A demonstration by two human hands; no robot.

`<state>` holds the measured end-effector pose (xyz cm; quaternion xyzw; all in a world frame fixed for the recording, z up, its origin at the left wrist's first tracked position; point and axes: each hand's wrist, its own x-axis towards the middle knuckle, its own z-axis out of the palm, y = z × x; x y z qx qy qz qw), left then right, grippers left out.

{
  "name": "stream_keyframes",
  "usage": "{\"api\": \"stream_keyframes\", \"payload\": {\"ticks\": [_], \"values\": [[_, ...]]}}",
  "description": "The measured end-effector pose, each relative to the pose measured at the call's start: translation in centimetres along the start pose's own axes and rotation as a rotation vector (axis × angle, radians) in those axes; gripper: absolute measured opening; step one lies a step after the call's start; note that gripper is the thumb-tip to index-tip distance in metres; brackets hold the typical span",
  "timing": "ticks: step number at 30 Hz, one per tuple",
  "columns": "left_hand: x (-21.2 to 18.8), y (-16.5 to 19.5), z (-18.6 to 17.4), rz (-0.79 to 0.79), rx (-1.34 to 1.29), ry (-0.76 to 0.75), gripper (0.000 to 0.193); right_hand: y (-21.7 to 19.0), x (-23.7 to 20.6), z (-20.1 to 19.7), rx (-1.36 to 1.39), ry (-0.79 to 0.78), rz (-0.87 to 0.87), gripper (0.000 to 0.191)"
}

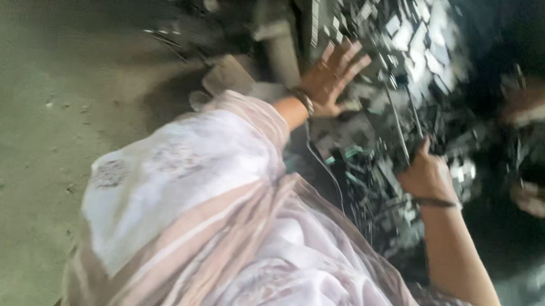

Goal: The person sorts small metal parts from a large pile on a table. They pick up individual pieces, separate them, and place them back into the pile or onto the table surface.

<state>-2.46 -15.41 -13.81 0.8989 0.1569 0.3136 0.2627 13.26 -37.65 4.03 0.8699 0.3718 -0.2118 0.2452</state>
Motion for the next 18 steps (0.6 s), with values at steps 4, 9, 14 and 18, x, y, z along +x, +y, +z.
{"api": "stream_keyframes", "payload": {"ticks": [4,9,14,18], "values": [[-1.4,-0.4,0.3,-0.033,0.041,-0.087,0.109,1.6,-3.9,6.1,0.155,0.120,0.038,0.099],[-2.4,-0.9,-0.2,-0.058,0.119,-0.218,0.110,2.3,-7.5,10.1,0.271,0.164,0.142,0.092],[-2.5,-0.1,-0.4,-0.045,0.150,-0.239,0.105,5.1,-9.8,11.3,0.453,0.306,0.173,0.071],[-2.1,0.6,-0.4,-0.057,0.139,-0.226,0.105,5.5,-10.7,12.9,0.729,0.507,0.200,0.065]]}}
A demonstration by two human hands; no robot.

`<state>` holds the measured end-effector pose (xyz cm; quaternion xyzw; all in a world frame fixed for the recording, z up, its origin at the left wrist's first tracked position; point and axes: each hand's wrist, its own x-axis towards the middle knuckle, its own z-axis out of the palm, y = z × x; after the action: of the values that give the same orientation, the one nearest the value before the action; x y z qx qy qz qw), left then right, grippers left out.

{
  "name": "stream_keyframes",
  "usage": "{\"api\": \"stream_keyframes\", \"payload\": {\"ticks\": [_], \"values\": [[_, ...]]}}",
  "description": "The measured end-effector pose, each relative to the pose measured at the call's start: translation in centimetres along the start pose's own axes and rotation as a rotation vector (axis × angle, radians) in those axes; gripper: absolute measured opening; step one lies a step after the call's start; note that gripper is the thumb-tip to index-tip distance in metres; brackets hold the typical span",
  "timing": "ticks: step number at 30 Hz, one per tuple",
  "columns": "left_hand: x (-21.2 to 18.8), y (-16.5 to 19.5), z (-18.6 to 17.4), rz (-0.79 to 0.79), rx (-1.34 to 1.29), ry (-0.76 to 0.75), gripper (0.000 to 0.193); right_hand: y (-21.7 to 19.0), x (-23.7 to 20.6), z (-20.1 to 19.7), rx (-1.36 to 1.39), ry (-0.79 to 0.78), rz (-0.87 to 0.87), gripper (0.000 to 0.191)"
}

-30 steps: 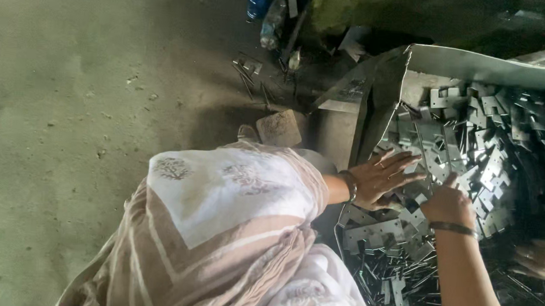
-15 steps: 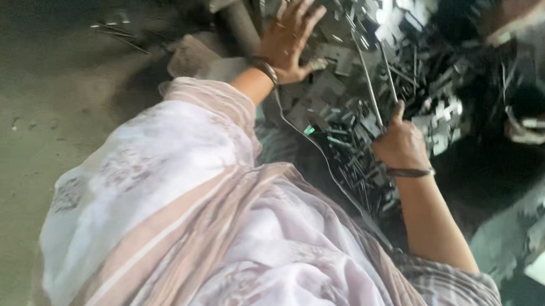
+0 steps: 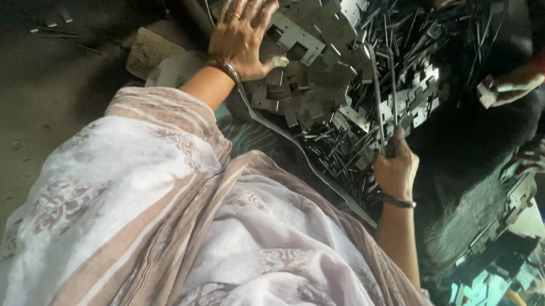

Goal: The person sorts small metal parts from a large pile on a table. They pick up individual pieces, separate them, and place them back into the pile or onto the table surface.

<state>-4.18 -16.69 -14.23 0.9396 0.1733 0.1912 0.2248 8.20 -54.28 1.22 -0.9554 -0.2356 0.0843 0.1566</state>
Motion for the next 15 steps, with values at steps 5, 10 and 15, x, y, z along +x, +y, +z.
{"api": "stream_keyframes", "payload": {"ticks": [5,10,15], "values": [[-0.1,0.2,0.6,-0.054,-0.049,-0.013,0.080,-2.8,3.0,1.9,0.114,0.180,-0.119,0.069],[-0.8,0.5,1.5,-0.054,-0.165,0.262,0.047,-12.0,14.0,5.3,0.051,0.008,-0.399,0.064],[-0.9,0.8,1.1,0.049,-0.028,0.315,0.042,-23.7,23.4,10.8,0.000,-0.019,-0.843,0.053]]}}
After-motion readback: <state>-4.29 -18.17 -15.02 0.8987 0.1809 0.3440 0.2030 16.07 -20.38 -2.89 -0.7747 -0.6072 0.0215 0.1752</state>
